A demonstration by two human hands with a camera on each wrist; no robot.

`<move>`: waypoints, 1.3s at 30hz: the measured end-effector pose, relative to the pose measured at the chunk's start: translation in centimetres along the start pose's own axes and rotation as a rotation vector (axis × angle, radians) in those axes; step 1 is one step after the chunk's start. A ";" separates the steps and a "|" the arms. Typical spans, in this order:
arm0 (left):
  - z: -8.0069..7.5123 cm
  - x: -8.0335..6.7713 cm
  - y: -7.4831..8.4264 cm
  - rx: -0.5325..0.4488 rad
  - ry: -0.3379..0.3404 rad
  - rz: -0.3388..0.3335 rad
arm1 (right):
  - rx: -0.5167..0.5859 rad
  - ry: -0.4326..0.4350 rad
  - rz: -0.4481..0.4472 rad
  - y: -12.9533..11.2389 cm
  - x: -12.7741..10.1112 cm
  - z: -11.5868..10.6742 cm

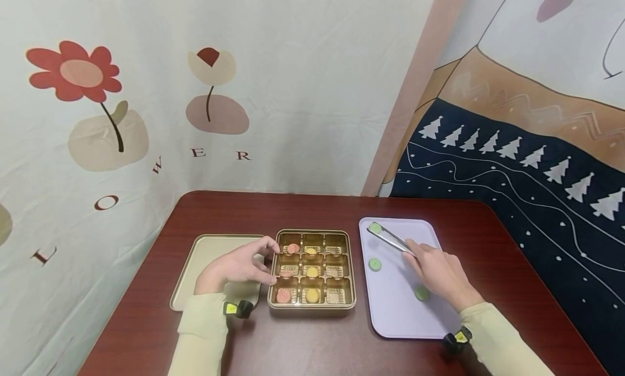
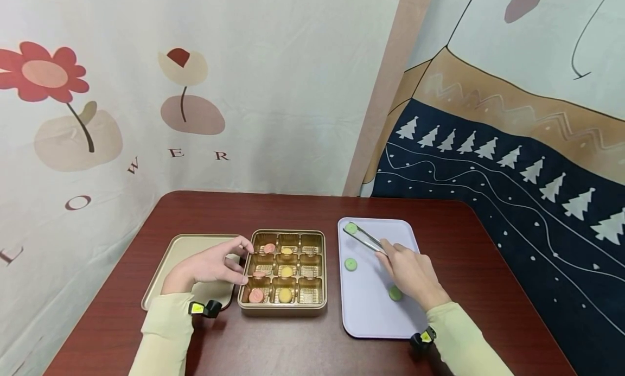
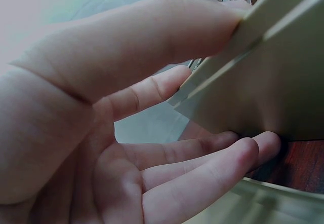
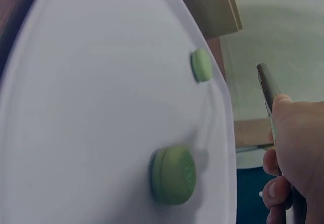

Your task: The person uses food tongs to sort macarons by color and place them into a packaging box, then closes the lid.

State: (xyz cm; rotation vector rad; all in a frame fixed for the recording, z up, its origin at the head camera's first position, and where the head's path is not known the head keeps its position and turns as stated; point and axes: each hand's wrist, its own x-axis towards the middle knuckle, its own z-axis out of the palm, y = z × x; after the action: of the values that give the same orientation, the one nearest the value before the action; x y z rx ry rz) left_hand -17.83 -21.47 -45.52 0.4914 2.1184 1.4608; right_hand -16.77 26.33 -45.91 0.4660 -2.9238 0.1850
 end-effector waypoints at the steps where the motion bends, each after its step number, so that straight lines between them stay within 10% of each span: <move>1: 0.0 0.0 0.0 -0.001 -0.001 0.000 | -0.001 0.003 -0.004 -0.1 0.0 -0.1; 12: -0.1 0.1 0.1 0.029 0.008 -0.011 | -0.001 0.023 -0.031 -1.1 -0.1 -0.8; 29: -0.2 0.2 0.1 0.042 0.006 0.002 | -0.036 0.294 -0.381 -3.3 -2.0 -0.8; 39: -0.2 0.1 0.0 0.062 0.017 -0.003 | -0.021 0.279 -0.481 -4.9 -4.0 -0.9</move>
State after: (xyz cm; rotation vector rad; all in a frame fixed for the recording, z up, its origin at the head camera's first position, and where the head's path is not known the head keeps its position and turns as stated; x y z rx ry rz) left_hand -18.03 -21.55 -45.51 0.4999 2.1816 1.4060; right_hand -11.32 23.00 -45.33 1.0266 -2.4567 0.1384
